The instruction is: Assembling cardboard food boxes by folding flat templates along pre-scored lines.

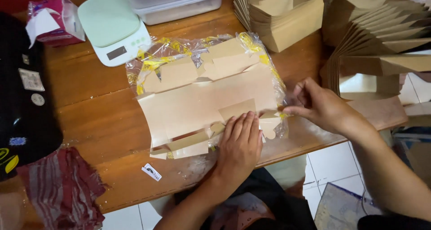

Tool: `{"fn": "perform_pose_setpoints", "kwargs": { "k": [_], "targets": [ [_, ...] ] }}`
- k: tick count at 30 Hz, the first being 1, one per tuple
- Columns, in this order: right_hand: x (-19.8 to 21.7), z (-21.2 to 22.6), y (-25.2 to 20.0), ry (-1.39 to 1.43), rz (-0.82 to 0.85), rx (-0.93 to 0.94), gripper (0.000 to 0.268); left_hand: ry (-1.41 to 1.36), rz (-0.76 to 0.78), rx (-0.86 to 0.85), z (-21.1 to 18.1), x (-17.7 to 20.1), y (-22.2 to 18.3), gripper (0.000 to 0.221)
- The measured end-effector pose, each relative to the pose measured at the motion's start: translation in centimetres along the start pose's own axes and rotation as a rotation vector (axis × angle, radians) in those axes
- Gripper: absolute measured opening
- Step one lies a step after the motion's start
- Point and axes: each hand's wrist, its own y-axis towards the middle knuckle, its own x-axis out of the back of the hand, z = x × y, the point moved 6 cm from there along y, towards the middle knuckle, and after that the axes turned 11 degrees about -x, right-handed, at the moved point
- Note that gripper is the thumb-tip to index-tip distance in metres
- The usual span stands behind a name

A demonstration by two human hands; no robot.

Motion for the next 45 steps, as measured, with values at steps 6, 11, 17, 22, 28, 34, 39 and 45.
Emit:
{"fn": "perform_pose_setpoints", "kwargs": {
  "k": [6,11,17,22,28,34,39,45],
  "targets": [
    [0.9,10.7,-1.6,-0.111,-0.266,0.685,0.051,0.020,0.037,0.061,-0.4,0.0,0.9,0.031],
    [-1.6,12.8,2.6,-0.222,-0.384,0.867,0.022,0.065,0.074,0.056,-0.3,1.5,1.7,0.045],
    [-0.6,9.3,2.8,0.085,-0.254,0.663,0.012,0.065,0.115,-0.027,0.8,3.2,1.1,0.048],
    [-0.6,4.2,2.3,0.363,-0.155,0.206,0.010,0.018,0.045,-0.239,0.7,6.8,2.2,0.012],
    [-0.7,5.3,-1.4,0.066,-0.389,0.500,0.042,-0.045,0.130,-0.160,5.7,7.2,-2.6,0.025],
    [-2.8,3.7,-2.9,-0.443,-0.418,0.902,0.031,-0.033,0.211,-0.031,5.2,8.2,-4.6,0.041],
    [-2.5,3.3,-4.7,-0.405,-0.208,0.935,0.058,-0.009,0.193,-0.099,3.9,8.0,-3.7,0.054],
    [-2.8,3.4,-6.6,-0.354,-0.246,0.948,0.050,-0.025,0.152,-0.185,3.1,7.7,-2.4,0.019]
  ]
}}
